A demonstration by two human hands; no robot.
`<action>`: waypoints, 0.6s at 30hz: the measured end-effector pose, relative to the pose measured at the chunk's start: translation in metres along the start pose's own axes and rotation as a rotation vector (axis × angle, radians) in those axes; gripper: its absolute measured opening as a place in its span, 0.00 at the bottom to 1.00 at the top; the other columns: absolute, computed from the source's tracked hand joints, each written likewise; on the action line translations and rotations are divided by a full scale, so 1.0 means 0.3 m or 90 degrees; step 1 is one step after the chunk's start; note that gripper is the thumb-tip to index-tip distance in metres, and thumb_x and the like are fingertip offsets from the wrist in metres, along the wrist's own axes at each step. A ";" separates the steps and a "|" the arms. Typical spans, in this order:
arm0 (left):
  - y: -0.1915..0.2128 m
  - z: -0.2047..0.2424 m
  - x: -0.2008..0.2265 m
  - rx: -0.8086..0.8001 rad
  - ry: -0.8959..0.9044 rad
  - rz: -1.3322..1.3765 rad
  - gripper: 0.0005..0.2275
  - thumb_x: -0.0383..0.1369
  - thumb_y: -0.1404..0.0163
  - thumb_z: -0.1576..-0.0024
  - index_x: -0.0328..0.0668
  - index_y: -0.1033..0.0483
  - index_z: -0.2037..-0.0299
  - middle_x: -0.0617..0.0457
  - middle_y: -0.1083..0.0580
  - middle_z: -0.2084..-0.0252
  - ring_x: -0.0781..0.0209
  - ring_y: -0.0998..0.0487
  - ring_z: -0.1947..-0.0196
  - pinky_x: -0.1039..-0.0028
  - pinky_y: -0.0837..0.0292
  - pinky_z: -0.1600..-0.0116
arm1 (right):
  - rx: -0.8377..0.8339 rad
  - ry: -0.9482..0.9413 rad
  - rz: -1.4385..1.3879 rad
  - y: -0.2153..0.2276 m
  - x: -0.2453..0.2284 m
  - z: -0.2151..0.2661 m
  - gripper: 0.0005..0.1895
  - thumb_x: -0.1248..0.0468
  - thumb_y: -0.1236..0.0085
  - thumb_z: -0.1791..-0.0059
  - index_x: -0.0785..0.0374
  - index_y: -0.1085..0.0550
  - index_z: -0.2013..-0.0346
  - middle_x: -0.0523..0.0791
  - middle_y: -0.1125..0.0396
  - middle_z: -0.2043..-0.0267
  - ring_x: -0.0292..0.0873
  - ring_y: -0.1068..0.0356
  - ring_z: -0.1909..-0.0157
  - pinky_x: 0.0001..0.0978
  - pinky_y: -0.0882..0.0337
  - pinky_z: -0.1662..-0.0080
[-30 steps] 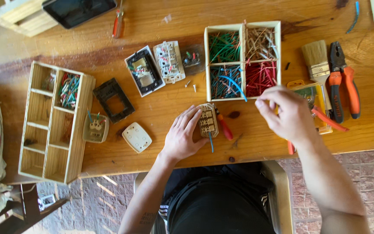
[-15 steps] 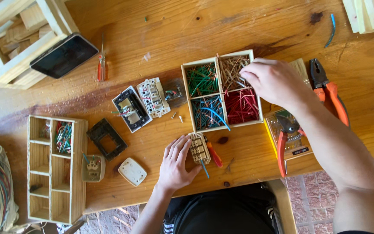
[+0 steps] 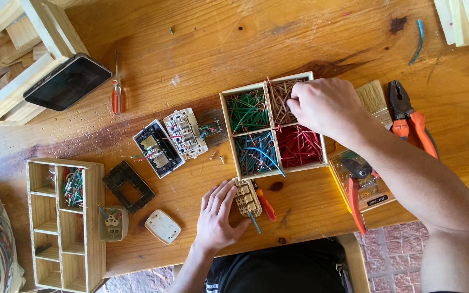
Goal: The person assembles electrical components by inserting colored wires into terminal blocks and tightening them with a screwdriver. They handle multiple wire colors and several terminal blocks on a wooden workbench.
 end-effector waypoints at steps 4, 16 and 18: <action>0.005 -0.007 0.002 0.006 -0.003 0.001 0.36 0.46 0.36 0.53 0.31 0.32 0.38 0.39 0.29 0.36 0.43 0.28 0.35 0.54 0.36 0.31 | -0.015 -0.022 -0.116 0.052 0.007 0.010 0.15 0.62 0.50 0.42 0.57 0.24 0.72 0.36 0.34 0.87 0.31 0.38 0.87 0.28 0.29 0.79; 0.000 0.002 -0.001 0.004 0.002 0.005 0.36 0.45 0.36 0.53 0.32 0.32 0.38 0.39 0.30 0.35 0.43 0.29 0.34 0.54 0.37 0.31 | 0.068 -0.091 -0.449 0.084 0.092 0.045 0.11 0.55 0.42 0.45 0.56 0.18 0.59 0.36 0.22 0.65 0.30 0.27 0.63 0.27 0.33 0.59; -0.009 0.009 -0.004 0.002 -0.004 -0.015 0.37 0.49 0.34 0.52 0.32 0.33 0.37 0.41 0.30 0.35 0.44 0.30 0.33 0.54 0.37 0.31 | 0.091 -0.036 -0.540 0.088 0.074 0.066 0.09 0.60 0.43 0.44 0.62 0.20 0.59 0.41 0.23 0.64 0.31 0.26 0.62 0.23 0.30 0.58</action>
Point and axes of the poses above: each hand's wrist, its own z-axis away from the middle knuckle, its own y-axis out of the back of the hand, x = y × z, the point moved 6 cm from there along -z, towards the middle knuckle
